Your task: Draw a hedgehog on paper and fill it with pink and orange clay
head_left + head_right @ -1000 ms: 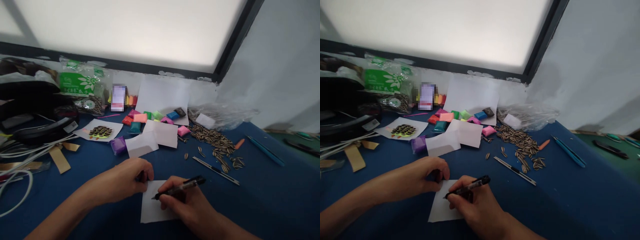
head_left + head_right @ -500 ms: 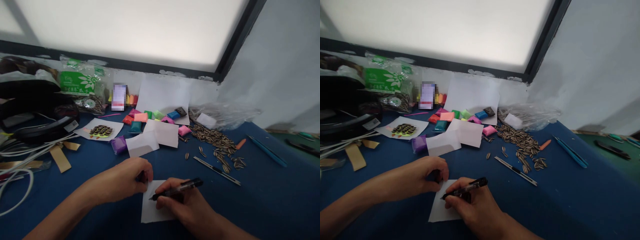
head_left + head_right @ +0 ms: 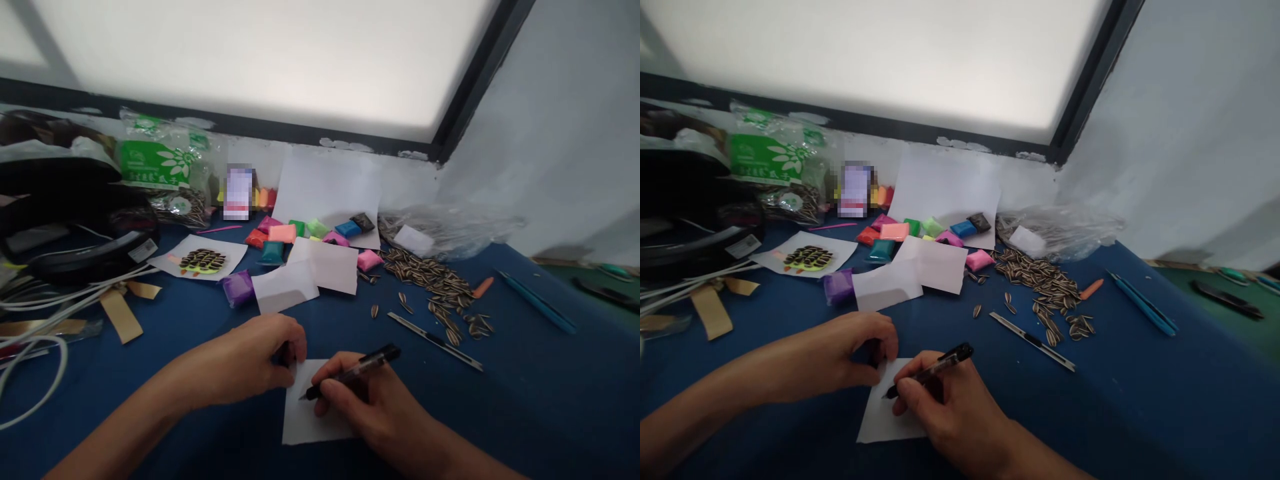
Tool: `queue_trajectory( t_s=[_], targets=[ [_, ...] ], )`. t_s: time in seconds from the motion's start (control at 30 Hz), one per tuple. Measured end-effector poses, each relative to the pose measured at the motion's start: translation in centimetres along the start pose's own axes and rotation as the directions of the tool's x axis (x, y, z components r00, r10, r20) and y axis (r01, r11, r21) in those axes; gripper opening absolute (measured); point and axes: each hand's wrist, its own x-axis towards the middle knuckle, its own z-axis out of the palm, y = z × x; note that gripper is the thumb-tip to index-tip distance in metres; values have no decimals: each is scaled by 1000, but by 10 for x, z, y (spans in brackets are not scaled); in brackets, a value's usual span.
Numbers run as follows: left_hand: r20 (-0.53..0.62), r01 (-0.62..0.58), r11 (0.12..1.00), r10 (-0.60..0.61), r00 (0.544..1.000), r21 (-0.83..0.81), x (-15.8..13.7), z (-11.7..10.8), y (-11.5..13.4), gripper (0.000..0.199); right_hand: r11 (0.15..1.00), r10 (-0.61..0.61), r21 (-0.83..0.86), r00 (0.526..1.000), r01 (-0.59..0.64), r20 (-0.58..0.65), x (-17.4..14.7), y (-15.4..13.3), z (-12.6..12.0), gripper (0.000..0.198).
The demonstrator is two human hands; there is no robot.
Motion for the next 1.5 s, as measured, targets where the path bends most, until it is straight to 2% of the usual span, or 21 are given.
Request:
queue_trajectory(
  t_s=[1.0, 1.5],
  targets=[
    [-3, -4, 1000, 4, 1000, 20, 1, 1, 0, 14, 998, -64, 4, 998, 64, -24, 0, 3, 2, 20],
    [-4, -13, 1000, 13, 1000, 19, 1, 0, 2, 14, 1000, -15, -14, 1000, 15, -6, 1, 3, 1, 20]
  ],
)
